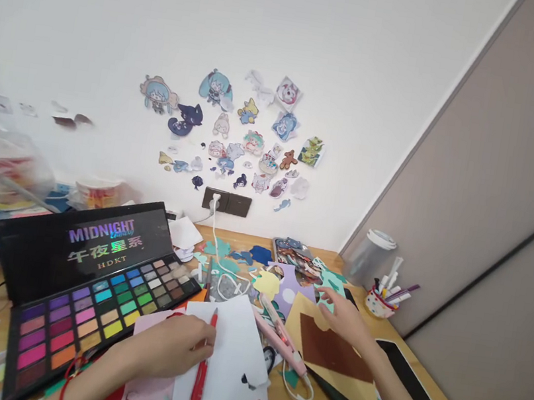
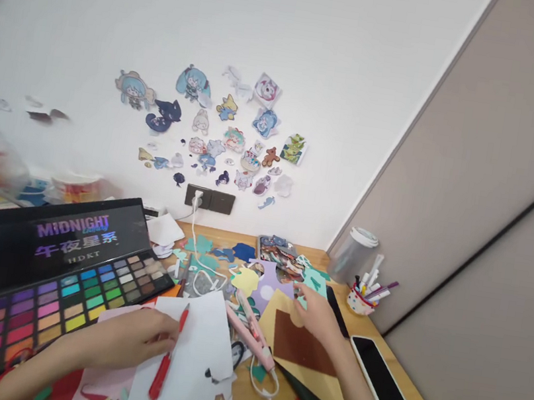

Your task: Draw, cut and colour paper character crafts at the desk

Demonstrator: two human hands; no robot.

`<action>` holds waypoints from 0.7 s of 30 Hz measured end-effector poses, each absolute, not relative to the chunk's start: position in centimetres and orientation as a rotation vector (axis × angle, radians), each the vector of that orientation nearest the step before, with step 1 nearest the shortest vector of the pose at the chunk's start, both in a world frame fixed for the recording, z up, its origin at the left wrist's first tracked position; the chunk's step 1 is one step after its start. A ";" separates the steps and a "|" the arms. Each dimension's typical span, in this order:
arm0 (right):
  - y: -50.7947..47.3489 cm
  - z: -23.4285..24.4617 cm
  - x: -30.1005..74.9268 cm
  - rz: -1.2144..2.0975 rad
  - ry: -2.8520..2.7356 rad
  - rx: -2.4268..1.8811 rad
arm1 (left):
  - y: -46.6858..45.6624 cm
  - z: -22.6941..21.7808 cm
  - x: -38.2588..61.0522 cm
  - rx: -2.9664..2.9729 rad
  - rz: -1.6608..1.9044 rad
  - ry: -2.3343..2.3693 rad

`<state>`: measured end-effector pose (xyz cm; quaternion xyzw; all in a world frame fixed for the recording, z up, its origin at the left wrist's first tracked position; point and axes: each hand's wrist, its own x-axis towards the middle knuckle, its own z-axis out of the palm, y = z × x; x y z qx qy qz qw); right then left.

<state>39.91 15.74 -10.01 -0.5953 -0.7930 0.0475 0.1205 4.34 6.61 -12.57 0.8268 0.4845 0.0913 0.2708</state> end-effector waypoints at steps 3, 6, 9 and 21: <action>14.7 -10.5 39.6 0.287 -2.496 -1.747 | 6.5 -12.5 4.5 2.226 0.243 1.299; 14.1 -11.2 39.7 0.445 -2.569 -1.823 | 6.3 -12.3 4.6 2.219 0.240 1.286; 13.9 -12.2 40.1 0.473 -2.532 -1.837 | 6.1 -12.0 4.7 2.210 0.257 1.272; 15.0 -7.9 38.9 0.748 -1.932 -1.489 | 5.8 -12.5 7.1 1.851 0.650 1.153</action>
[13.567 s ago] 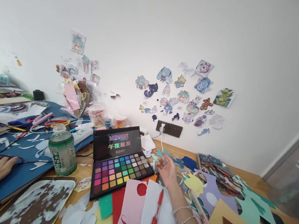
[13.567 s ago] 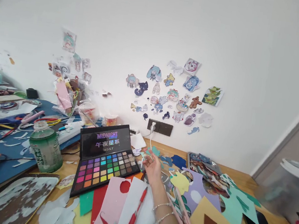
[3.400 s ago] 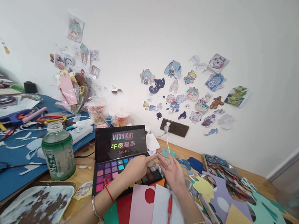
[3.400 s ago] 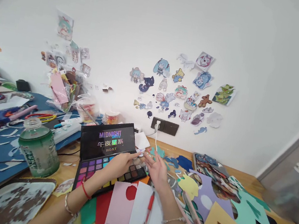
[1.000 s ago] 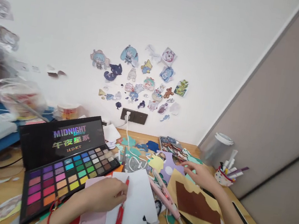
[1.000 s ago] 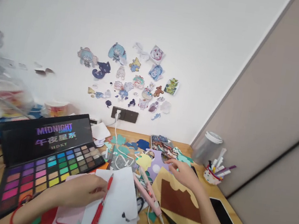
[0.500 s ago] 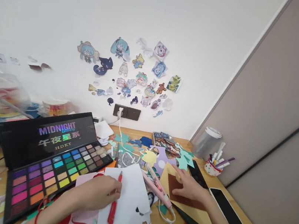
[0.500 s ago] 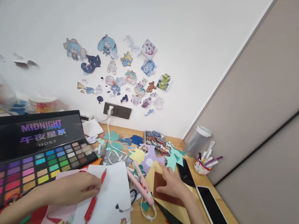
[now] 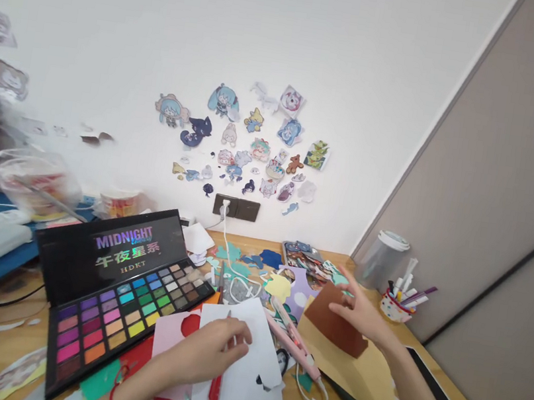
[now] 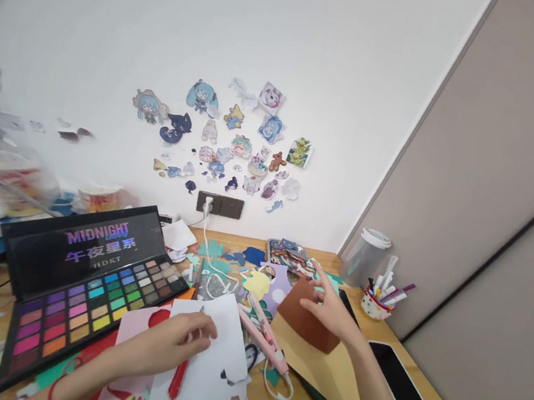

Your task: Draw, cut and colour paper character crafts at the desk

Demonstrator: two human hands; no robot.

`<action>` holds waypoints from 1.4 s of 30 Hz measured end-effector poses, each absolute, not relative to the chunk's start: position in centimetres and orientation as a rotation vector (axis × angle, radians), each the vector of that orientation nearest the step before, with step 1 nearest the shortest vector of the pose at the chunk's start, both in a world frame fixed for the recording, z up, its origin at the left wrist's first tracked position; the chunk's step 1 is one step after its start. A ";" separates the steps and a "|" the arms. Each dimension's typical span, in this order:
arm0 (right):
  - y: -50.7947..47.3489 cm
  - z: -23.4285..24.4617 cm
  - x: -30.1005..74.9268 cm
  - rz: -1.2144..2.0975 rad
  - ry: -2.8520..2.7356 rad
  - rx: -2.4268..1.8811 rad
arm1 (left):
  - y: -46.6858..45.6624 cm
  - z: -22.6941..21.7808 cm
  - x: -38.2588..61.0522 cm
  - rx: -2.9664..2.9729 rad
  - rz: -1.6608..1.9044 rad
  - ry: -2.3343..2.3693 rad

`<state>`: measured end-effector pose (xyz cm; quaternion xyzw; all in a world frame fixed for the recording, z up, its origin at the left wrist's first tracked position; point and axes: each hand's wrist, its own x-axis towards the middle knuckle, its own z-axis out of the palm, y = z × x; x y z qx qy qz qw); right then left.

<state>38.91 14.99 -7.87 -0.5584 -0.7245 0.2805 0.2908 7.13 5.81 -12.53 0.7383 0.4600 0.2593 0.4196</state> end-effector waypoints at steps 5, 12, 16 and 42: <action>13.9 -7.9 31.6 0.956 -1.616 -1.075 | 6.6 -14.5 9.1 1.455 0.903 0.949; 11.8 -16.0 23.6 0.842 -1.630 -0.953 | 6.9 -17.0 9.8 0.626 1.193 0.680; 11.0 -17.6 24.2 0.209 -1.971 -1.042 | 7.5 -18.3 9.4 0.507 1.233 0.755; 10.4 -17.6 23.8 -0.328 -2.474 -0.903 | 7.9 -18.8 8.9 0.486 1.278 0.797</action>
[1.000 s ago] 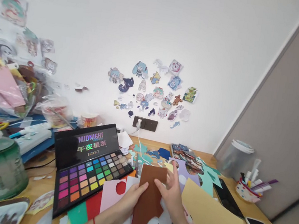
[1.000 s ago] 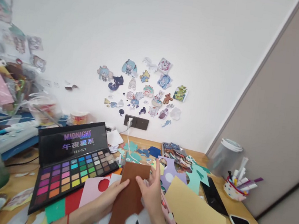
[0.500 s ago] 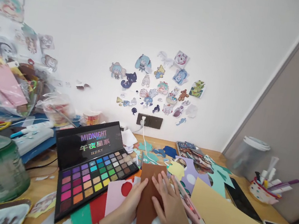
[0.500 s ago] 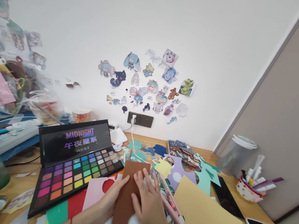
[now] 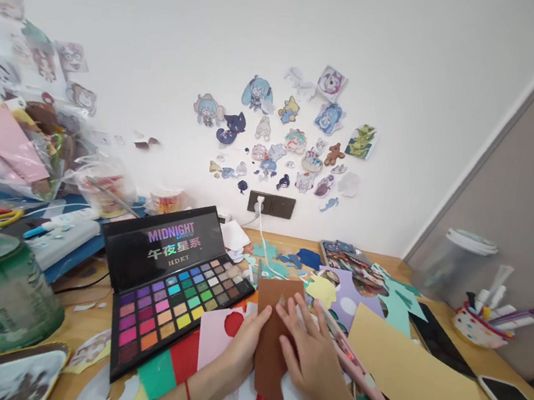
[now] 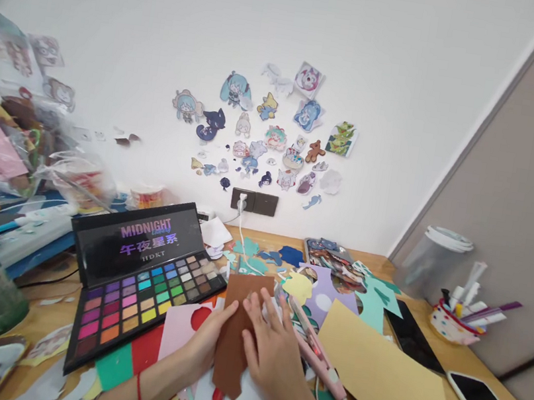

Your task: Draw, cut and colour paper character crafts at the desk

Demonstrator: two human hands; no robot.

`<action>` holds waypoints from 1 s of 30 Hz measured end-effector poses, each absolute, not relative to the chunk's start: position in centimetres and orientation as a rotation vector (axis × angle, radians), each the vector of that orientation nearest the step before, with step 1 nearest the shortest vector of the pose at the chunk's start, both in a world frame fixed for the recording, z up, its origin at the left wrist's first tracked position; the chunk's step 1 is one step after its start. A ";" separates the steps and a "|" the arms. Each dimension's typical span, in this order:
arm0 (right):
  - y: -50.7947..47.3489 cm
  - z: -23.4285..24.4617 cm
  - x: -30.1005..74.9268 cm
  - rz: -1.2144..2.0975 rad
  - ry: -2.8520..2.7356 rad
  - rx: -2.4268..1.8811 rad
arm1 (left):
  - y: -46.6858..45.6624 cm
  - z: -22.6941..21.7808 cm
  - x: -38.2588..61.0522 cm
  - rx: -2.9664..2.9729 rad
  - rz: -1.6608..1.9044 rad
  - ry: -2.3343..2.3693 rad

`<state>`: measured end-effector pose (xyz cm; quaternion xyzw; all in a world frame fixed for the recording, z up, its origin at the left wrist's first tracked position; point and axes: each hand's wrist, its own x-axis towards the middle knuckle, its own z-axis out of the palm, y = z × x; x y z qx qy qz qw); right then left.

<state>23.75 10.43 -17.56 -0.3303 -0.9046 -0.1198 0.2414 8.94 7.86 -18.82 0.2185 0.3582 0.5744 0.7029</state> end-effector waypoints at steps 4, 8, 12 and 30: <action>10.5 -18.3 23.5 -0.332 -2.383 -1.014 | 7.7 -19.5 9.0 0.608 1.229 0.797; 10.3 -18.3 23.6 -0.346 -2.450 -0.940 | 7.6 -19.8 9.0 0.680 1.243 0.816; 10.3 -18.1 23.8 -0.386 -2.423 -0.909 | 7.6 -19.6 9.0 0.714 1.249 0.796; 10.3 -18.7 24.1 -0.565 -2.471 -0.831 | 7.4 -19.4 8.9 0.700 1.271 0.878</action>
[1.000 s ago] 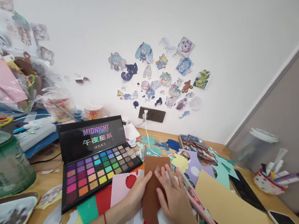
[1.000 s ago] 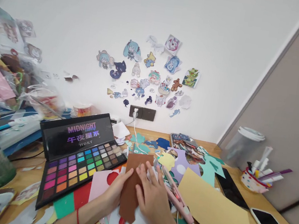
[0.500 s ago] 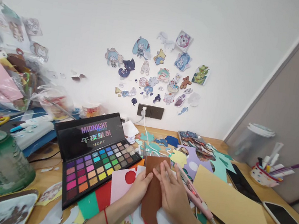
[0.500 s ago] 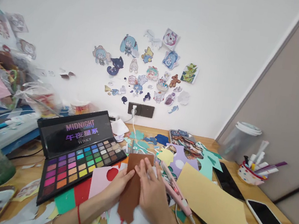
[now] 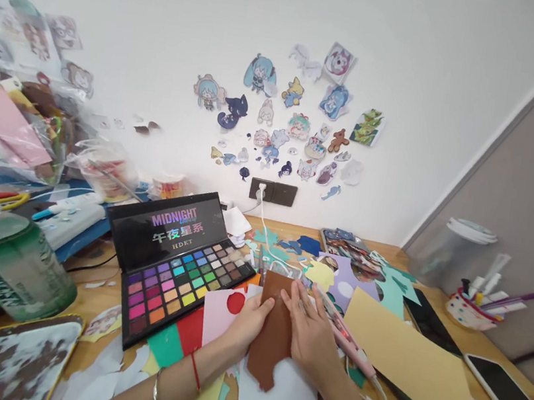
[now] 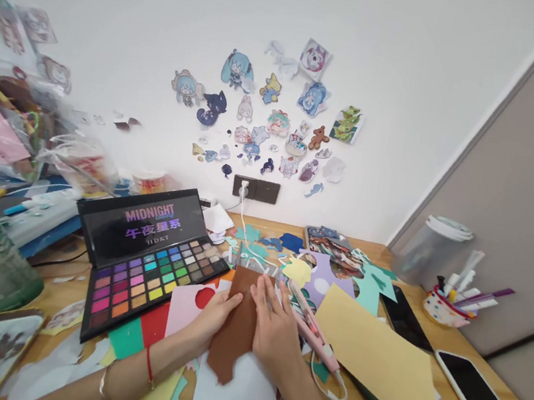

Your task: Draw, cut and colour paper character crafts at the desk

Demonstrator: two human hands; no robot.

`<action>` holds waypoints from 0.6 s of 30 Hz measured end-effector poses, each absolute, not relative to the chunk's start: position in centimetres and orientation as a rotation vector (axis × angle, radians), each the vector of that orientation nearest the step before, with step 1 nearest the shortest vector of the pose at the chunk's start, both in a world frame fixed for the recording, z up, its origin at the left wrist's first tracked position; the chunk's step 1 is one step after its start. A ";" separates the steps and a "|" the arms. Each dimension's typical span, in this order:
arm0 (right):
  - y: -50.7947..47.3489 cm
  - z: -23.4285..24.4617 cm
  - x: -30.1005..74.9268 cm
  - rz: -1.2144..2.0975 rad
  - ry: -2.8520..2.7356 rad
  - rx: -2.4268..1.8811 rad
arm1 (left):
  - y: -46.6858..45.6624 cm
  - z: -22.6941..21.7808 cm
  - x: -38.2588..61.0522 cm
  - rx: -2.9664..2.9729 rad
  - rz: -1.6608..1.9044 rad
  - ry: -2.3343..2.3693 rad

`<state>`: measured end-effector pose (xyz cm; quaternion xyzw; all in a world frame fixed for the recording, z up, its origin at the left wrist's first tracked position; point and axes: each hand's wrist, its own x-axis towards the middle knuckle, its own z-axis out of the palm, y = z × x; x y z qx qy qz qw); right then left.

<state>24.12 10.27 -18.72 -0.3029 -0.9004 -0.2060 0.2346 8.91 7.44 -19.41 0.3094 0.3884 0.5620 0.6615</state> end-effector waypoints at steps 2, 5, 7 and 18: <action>10.2 -18.6 24.2 -0.553 -2.461 -0.803 | 7.3 -19.3 8.9 0.703 1.270 0.896; 10.1 -18.3 24.2 -0.547 -2.400 -0.769 | 7.2 -19.2 9.0 0.698 1.261 0.907; 10.0 -18.0 24.2 -0.538 -2.361 -0.746 | 7.1 -19.0 9.0 0.686 1.255 0.907; 9.9 -17.9 24.6 0.143 -2.000 -0.865 | 7.2 -19.2 9.0 0.685 1.298 0.930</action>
